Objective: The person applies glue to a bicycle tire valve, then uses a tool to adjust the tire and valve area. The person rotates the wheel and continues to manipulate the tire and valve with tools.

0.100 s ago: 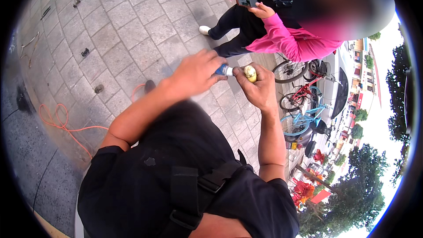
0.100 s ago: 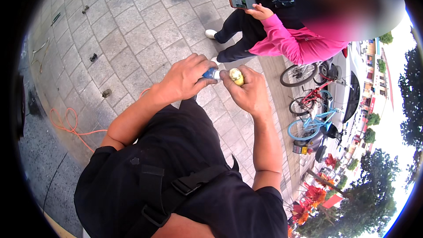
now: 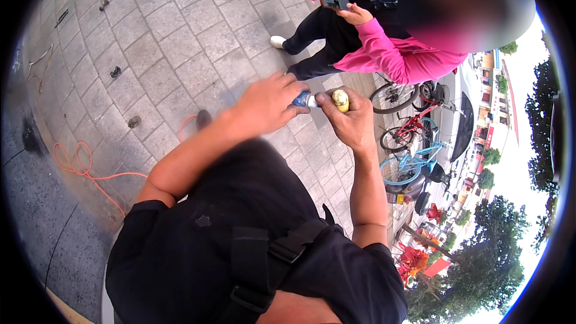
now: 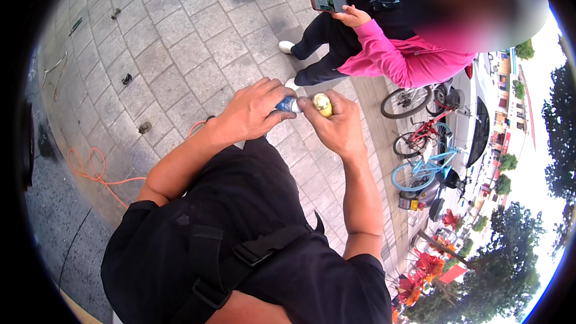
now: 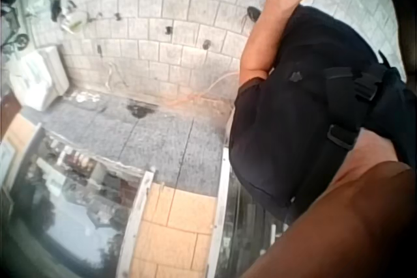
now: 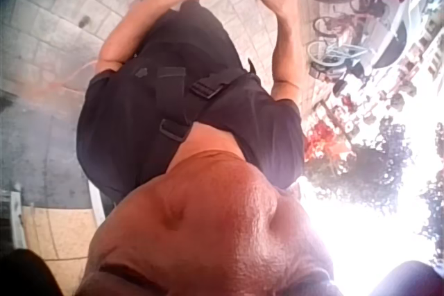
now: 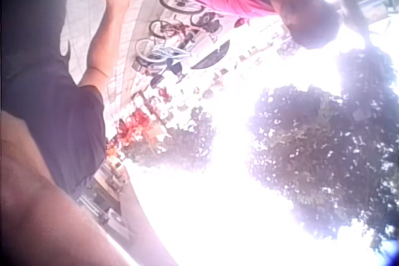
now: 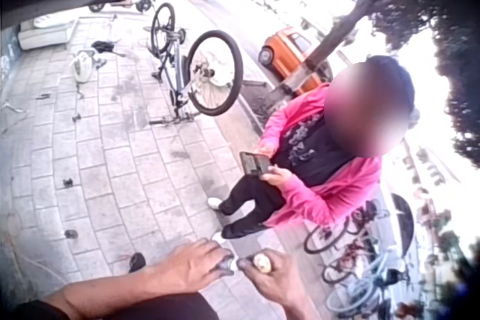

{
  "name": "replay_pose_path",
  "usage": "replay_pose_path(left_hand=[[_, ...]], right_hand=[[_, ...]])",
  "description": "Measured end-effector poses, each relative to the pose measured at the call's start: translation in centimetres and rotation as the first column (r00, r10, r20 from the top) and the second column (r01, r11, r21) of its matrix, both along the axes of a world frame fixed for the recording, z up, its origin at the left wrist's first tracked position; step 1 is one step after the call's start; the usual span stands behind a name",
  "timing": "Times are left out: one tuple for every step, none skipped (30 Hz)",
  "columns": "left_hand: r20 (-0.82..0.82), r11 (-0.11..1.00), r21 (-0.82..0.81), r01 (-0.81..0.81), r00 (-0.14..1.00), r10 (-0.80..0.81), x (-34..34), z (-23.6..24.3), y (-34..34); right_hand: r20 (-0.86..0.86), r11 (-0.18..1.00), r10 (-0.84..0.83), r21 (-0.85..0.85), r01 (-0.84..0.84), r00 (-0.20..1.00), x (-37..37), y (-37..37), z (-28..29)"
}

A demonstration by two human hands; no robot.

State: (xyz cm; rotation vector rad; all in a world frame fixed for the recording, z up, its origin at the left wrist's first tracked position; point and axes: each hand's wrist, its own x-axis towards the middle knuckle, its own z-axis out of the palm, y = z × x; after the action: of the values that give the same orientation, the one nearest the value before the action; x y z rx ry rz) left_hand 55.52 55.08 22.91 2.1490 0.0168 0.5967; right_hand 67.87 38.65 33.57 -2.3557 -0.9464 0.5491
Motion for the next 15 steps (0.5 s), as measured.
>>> replay_pose_path(left_hand=[[-0.014, 0.999, -0.032, -0.011, 1.000, 0.011, -0.2, 0.0, -0.2], [-0.028, 0.998, -0.063, -0.022, 0.999, 0.021, -0.4, 0.0, -0.3], [-0.038, 0.995, -0.095, -0.030, 0.999, 0.026, -0.3, 0.3, -0.4], [-0.045, 0.994, -0.107, -0.005, 0.999, 0.000, -0.4, 0.7, -0.5], [-0.051, 0.993, -0.118, 0.021, 0.998, -0.027, -0.5, 1.2, -0.5], [-0.062, 0.990, -0.136, 0.046, 0.997, -0.055, -0.6, 1.6, -0.4], [-0.093, 0.988, -0.138, 0.068, 0.992, -0.081, -0.6, 1.8, -0.3], [-0.123, 0.986, -0.140, 0.089, 0.987, -0.107, -0.5, 1.8, -0.3], [-0.156, 0.984, -0.138, 0.109, 0.979, -0.131, -0.6, 1.9, -0.3], [-0.119, 0.986, -0.128, 0.104, 0.986, -0.119, -0.7, 2.0, -0.4], [-0.082, 0.988, -0.119, 0.098, 0.991, -0.108, -0.7, 2.0, -0.4], [-0.042, 0.989, -0.109, 0.095, 0.994, -0.100, -0.5, 2.1, -0.5], [-0.045, 0.989, -0.107, 0.106, 0.993, -0.111, -0.4, 2.1, -0.6], [-0.049, 0.988, -0.105, 0.117, 0.991, -0.122, -0.4, 2.1, -0.6], [-0.054, 0.987, -0.102, 0.126, 0.990, -0.132, -0.4, 2.1, -0.7]], right_hand=[[-0.069, 0.998, -0.002, 0.070, 0.007, 0.998, -0.2, -0.3, 0.0], [-0.028, 0.993, 0.062, 0.103, -0.059, 0.998, -0.3, -0.7, -0.1], [0.019, 0.984, 0.121, 0.133, -0.122, 0.992, -0.2, -1.1, -0.2], [0.068, 0.970, 0.177, 0.159, -0.186, 0.982, 0.0, -1.4, -0.1], [0.086, 0.961, 0.200, 0.178, -0.213, 0.976, 0.3, -1.5, 0.1], [0.097, 0.952, 0.223, 0.192, -0.238, 0.970, 0.4, -1.5, 0.1], [0.108, 0.943, 0.246, 0.205, -0.263, 0.963, 0.5, -1.5, 0.2], [0.119, 0.938, 0.247, 0.218, -0.268, 0.962, 0.1, -1.1, 0.8], [0.109, 0.940, 0.254, 0.207, -0.272, 0.961, 0.0, -1.2, 1.0], [0.100, 0.941, 0.260, 0.196, -0.275, 0.960, 0.0, -1.3, 1.2], [0.090, 0.942, 0.267, 0.186, -0.279, 0.960, 0.0, -1.4, 1.4], [0.096, 0.945, 0.262, 0.178, -0.276, 0.960, 0.0, -1.4, 1.5], [0.103, 0.947, 0.259, 0.170, -0.273, 0.960, 0.0, -1.3, 1.7], [0.109, 0.949, 0.255, 0.163, -0.270, 0.961, 0.0, -1.4, 1.8], [0.119, 0.946, 0.264, 0.164, -0.281, 0.957, 0.0, -1.5, 1.8]])
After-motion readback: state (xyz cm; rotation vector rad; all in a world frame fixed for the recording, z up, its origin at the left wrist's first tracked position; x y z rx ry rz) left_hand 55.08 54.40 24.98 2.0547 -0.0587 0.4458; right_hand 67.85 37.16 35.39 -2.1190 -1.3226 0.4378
